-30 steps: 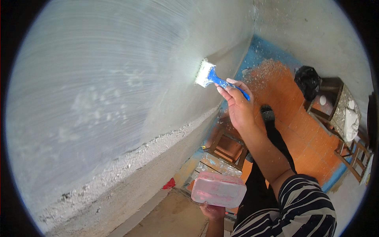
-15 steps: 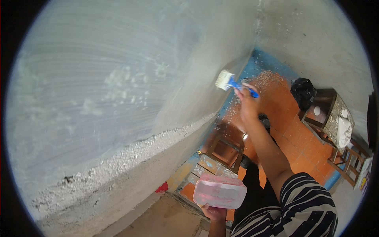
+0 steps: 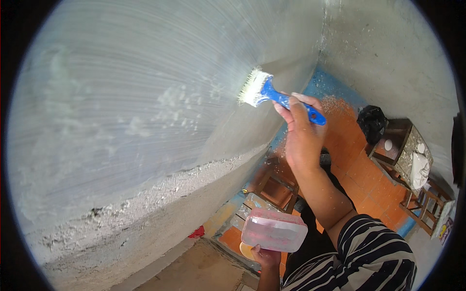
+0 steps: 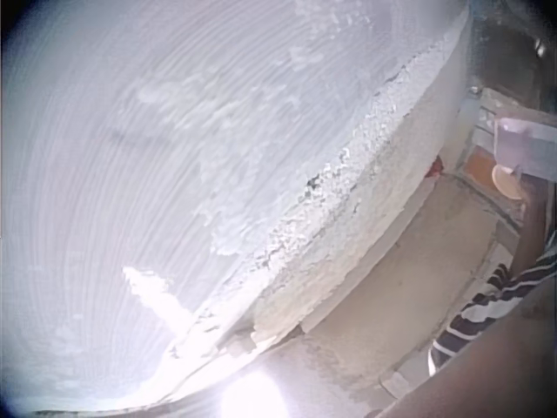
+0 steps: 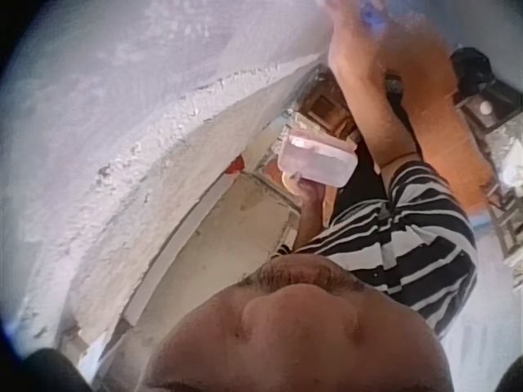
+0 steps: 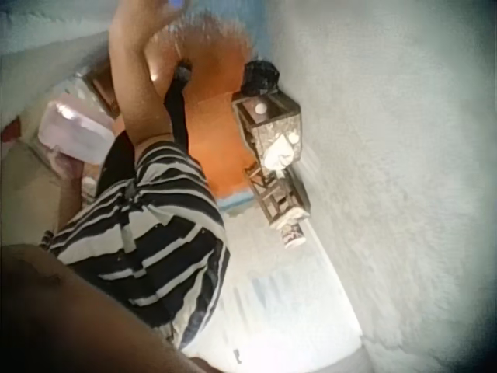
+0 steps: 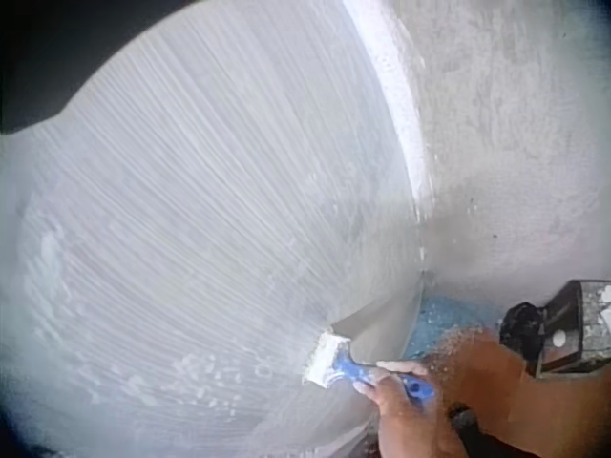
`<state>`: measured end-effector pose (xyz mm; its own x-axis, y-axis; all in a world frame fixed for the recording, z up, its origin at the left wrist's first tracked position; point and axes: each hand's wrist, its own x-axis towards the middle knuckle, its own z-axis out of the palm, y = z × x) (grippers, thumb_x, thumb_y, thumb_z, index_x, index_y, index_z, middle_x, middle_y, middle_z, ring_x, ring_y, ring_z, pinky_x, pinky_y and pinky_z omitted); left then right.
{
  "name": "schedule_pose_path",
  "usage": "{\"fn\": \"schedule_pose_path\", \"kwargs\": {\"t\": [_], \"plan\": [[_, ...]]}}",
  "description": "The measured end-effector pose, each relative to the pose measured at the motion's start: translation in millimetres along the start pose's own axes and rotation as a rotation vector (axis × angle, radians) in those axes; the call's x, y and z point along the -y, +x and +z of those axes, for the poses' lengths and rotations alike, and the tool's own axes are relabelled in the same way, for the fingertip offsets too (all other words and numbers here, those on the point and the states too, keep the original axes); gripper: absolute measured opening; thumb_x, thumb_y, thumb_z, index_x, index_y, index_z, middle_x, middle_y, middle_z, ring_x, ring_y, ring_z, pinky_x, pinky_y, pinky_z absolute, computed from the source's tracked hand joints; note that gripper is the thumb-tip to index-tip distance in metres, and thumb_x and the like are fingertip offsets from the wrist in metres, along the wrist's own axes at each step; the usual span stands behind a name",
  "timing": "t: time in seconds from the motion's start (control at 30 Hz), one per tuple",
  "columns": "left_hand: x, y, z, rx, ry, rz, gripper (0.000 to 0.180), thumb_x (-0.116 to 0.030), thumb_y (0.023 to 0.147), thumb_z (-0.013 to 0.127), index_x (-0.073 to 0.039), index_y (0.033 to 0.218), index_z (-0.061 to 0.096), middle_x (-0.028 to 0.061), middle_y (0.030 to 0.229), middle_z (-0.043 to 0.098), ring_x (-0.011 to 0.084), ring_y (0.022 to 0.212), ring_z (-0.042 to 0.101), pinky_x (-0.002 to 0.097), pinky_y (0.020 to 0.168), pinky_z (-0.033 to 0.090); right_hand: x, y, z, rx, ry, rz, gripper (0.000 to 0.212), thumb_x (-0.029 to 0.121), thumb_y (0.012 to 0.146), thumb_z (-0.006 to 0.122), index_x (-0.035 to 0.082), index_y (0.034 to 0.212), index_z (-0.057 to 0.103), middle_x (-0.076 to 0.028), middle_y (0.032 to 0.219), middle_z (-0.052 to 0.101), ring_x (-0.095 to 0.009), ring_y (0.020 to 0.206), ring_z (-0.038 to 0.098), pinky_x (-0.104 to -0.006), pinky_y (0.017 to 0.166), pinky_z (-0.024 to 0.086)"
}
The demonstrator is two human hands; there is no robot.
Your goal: Applying a white coating to a concrete wall using a paint brush.
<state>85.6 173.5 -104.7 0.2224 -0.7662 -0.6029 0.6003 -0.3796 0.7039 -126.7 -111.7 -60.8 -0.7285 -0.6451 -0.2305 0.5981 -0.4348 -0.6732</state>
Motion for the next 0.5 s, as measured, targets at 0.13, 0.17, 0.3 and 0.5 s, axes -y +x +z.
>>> {"fn": "schedule_pose_path", "kwargs": {"t": [0.13, 0.17, 0.3, 0.5], "plan": [[-15, -10, 10, 0.055, -0.022, 0.043, 0.072, -0.04, 0.079, 0.056, -0.01, 0.142, 0.04, 0.0108, 0.134, 0.049, 0.0335, 0.128, 0.047, 0.0513, 0.104, 0.041, 9, 6, -21, 0.029, 0.051, -0.007, 0.015, 0.003, 0.096, 0.058, -0.005, 0.108, 0.053, -0.02, 0.104, 0.065, -0.03, 0.097, 0.069, -0.0366, 0.089, 0.059], [-19, -16, 5, 0.061, -0.035, 0.035, 0.072, -0.04, 0.079, 0.056, -0.01, 0.142, 0.04, 0.0108, 0.134, 0.049, 0.0335, 0.128, 0.047, 0.0513, 0.104, 0.041, 2, 6, -26, 0.026, 0.058, -0.004, 0.016, 0.003, 0.096, 0.058, -0.004, 0.109, 0.053, -0.019, 0.104, 0.065, -0.029, 0.097, 0.069, -0.0359, 0.089, 0.059], [-34, -25, -14, 0.097, -0.053, 0.086, 0.072, -0.043, 0.082, 0.054, -0.01, 0.144, 0.038, 0.0118, 0.137, 0.048, 0.034, 0.129, 0.046, 0.0512, 0.105, 0.04, -48, 17, -51, -0.192, -0.052, -0.005, 0.013, 0.002, 0.095, 0.06, -0.004, 0.106, 0.056, -0.015, 0.103, 0.063, -0.026, 0.093, 0.068, -0.0326, 0.084, 0.06], [-43, -38, -46, 0.17, -0.095, 0.081, 0.075, -0.044, 0.084, 0.054, -0.01, 0.148, 0.034, 0.0129, 0.144, 0.043, 0.0351, 0.134, 0.042, 0.0535, 0.109, 0.037, -26, 7, -11, -0.199, -0.194, 0.091, 0.014, -0.003, 0.093, 0.061, -0.005, 0.105, 0.056, -0.013, 0.102, 0.057, -0.022, 0.09, 0.064, -0.0284, 0.084, 0.06]]}}
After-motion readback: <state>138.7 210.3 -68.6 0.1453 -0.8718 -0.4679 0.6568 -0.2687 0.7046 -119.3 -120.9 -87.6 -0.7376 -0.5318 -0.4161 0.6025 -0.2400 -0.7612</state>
